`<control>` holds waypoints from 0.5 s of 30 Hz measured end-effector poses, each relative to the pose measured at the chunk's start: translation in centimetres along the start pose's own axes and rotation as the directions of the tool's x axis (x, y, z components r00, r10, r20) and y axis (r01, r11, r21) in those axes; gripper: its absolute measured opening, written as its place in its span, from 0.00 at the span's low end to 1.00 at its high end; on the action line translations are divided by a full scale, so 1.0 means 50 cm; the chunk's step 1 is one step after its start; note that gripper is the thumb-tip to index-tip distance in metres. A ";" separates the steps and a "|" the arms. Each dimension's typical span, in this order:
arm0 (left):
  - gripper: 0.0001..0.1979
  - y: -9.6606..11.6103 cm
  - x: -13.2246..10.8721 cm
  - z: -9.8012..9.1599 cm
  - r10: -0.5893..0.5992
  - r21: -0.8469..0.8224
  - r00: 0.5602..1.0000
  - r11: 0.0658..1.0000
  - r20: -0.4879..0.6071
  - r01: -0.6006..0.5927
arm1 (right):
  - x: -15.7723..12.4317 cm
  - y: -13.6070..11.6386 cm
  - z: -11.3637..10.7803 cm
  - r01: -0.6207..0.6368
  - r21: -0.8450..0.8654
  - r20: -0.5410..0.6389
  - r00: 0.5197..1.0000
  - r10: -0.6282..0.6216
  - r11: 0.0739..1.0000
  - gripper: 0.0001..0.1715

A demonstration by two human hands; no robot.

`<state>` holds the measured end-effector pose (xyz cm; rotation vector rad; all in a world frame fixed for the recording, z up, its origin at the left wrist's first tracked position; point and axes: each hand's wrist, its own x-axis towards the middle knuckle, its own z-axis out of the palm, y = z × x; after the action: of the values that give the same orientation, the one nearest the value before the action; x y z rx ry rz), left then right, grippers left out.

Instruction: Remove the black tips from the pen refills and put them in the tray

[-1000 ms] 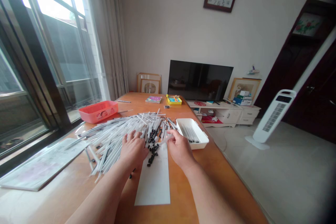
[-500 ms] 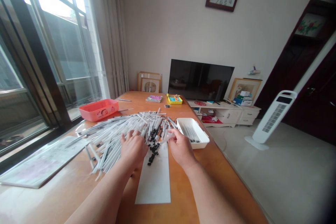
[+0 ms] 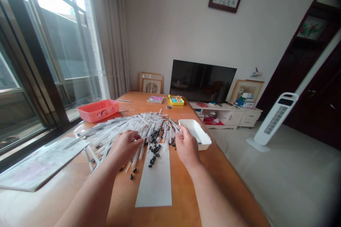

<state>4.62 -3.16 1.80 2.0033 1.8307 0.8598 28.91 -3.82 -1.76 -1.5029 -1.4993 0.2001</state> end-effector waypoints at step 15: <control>0.13 0.027 -0.025 -0.035 0.077 -0.569 0.957 0.817 0.278 0.099 | 0.023 0.025 -0.033 -0.099 0.011 -0.193 0.976 0.099 0.995 0.22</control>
<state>4.61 -4.86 3.67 1.6140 1.2181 0.9212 31.16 -3.37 -1.21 -1.5509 -1.2718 0.1099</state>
